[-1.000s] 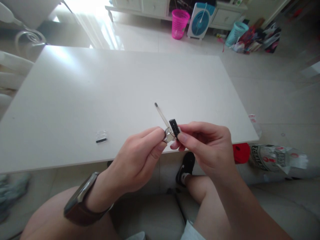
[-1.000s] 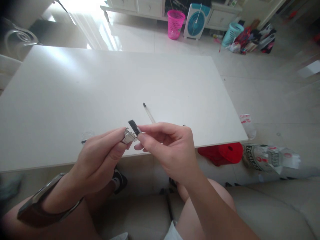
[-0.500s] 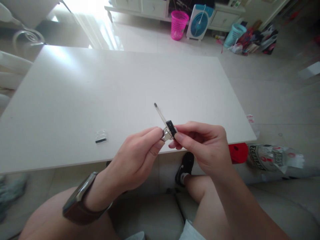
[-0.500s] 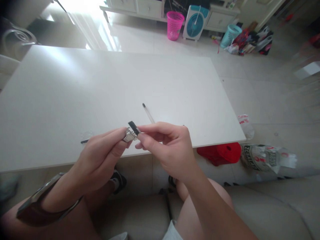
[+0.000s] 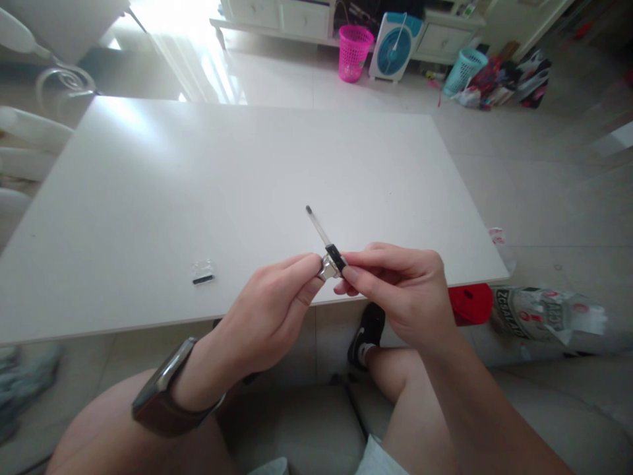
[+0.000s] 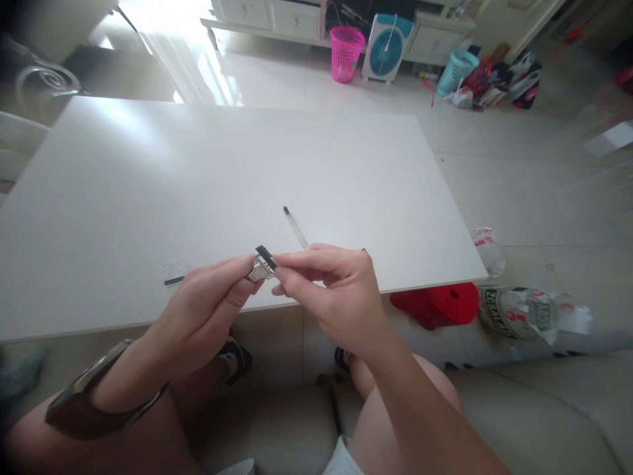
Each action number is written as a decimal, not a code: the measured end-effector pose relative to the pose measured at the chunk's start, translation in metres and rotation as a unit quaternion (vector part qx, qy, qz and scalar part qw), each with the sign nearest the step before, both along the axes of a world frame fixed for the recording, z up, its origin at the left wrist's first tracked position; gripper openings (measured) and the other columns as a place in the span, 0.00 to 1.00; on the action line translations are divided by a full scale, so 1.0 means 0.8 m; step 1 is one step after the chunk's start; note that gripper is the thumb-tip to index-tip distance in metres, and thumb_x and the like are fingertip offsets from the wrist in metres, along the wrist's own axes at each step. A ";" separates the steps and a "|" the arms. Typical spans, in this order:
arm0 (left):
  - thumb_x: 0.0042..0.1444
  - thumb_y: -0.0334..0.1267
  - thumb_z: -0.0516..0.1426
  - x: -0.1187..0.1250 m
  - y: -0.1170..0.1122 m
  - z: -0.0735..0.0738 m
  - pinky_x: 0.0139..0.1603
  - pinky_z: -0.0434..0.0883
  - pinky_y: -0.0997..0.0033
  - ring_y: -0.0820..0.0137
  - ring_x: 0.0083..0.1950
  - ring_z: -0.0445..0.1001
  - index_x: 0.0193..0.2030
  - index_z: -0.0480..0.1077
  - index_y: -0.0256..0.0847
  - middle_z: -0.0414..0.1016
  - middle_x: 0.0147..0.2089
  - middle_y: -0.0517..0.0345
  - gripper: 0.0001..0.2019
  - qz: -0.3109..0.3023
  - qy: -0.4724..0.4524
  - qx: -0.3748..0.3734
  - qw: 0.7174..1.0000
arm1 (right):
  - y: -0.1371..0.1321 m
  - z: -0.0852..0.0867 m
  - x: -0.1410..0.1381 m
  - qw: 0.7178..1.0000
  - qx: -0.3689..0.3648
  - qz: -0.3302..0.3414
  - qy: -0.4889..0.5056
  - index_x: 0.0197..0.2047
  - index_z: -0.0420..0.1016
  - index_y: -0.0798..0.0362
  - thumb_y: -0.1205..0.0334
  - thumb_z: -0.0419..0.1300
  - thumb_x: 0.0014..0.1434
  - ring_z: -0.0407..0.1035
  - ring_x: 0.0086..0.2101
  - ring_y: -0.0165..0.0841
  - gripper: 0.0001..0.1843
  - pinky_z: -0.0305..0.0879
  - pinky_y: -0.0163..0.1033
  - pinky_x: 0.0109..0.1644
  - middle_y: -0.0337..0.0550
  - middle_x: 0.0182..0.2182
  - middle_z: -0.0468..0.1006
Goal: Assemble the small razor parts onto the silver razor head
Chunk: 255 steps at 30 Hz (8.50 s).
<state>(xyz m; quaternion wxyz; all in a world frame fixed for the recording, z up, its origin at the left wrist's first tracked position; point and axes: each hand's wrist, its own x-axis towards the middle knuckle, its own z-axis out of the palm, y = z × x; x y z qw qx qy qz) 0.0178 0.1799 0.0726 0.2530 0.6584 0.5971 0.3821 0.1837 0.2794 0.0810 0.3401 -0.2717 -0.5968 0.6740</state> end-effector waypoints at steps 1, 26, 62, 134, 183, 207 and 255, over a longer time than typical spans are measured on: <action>0.74 0.33 0.47 0.000 0.000 0.000 0.35 0.63 0.76 0.75 0.33 0.65 0.36 0.64 0.40 0.69 0.34 0.63 0.12 -0.001 -0.001 -0.003 1.000 | 0.000 -0.001 0.000 1.000 0.002 0.001 -0.002 0.39 0.90 0.48 0.73 0.71 0.57 0.81 0.28 0.28 0.11 0.83 0.30 0.33 0.37 0.29 0.84; 0.74 0.36 0.47 -0.001 0.002 -0.004 0.37 0.63 0.73 0.74 0.34 0.67 0.37 0.67 0.39 0.71 0.34 0.61 0.13 -0.006 -0.026 -0.022 0.999 | 0.003 -0.006 0.003 0.999 -0.043 0.013 -0.018 0.38 0.90 0.49 0.70 0.73 0.56 0.82 0.27 0.31 0.08 0.83 0.34 0.34 0.39 0.30 0.87; 0.74 0.36 0.47 -0.014 0.006 -0.002 0.37 0.63 0.73 0.74 0.31 0.64 0.34 0.64 0.40 0.67 0.30 0.65 0.14 -0.066 -0.039 -0.091 0.993 | 0.016 -0.008 0.006 0.990 -0.112 0.071 -0.049 0.36 0.90 0.52 0.61 0.80 0.48 0.83 0.28 0.36 0.11 0.84 0.38 0.34 0.44 0.30 0.88; 0.69 0.33 0.44 0.012 0.008 -0.053 0.35 0.63 0.63 0.59 0.35 0.74 0.42 0.62 0.43 0.76 0.36 0.50 0.07 -0.030 0.212 -0.111 0.971 | 0.029 -0.032 0.019 0.960 0.192 0.133 -0.155 0.35 0.89 0.55 0.74 0.63 0.59 0.71 0.27 0.27 0.12 0.62 0.32 0.30 0.41 0.27 0.81; 0.74 0.39 0.42 0.014 0.000 -0.050 0.35 0.65 0.64 0.62 0.34 0.74 0.41 0.60 0.43 0.76 0.37 0.50 0.11 -0.024 0.238 -0.081 0.967 | 0.021 -0.039 0.017 0.984 0.091 0.125 -0.088 0.34 0.90 0.54 0.67 0.66 0.59 0.79 0.27 0.31 0.08 0.75 0.33 0.30 0.43 0.27 0.82; 0.75 0.41 0.44 0.011 0.005 -0.053 0.31 0.60 0.66 0.65 0.28 0.70 0.42 0.63 0.41 0.73 0.29 0.56 0.12 -0.057 0.213 -0.086 0.972 | 0.033 -0.054 0.016 0.978 0.046 0.179 -0.100 0.34 0.88 0.59 0.67 0.64 0.56 0.77 0.24 0.30 0.10 0.72 0.32 0.29 0.46 0.28 0.85; 0.70 0.34 0.49 0.011 0.014 -0.052 0.33 0.60 0.69 0.71 0.29 0.65 0.45 0.54 0.45 0.66 0.32 0.65 0.04 0.028 0.038 -0.065 0.997 | 0.031 -0.056 -0.001 0.992 -0.055 0.098 -0.052 0.31 0.84 0.60 0.66 0.65 0.59 0.77 0.25 0.27 0.08 0.74 0.29 0.31 0.40 0.24 0.82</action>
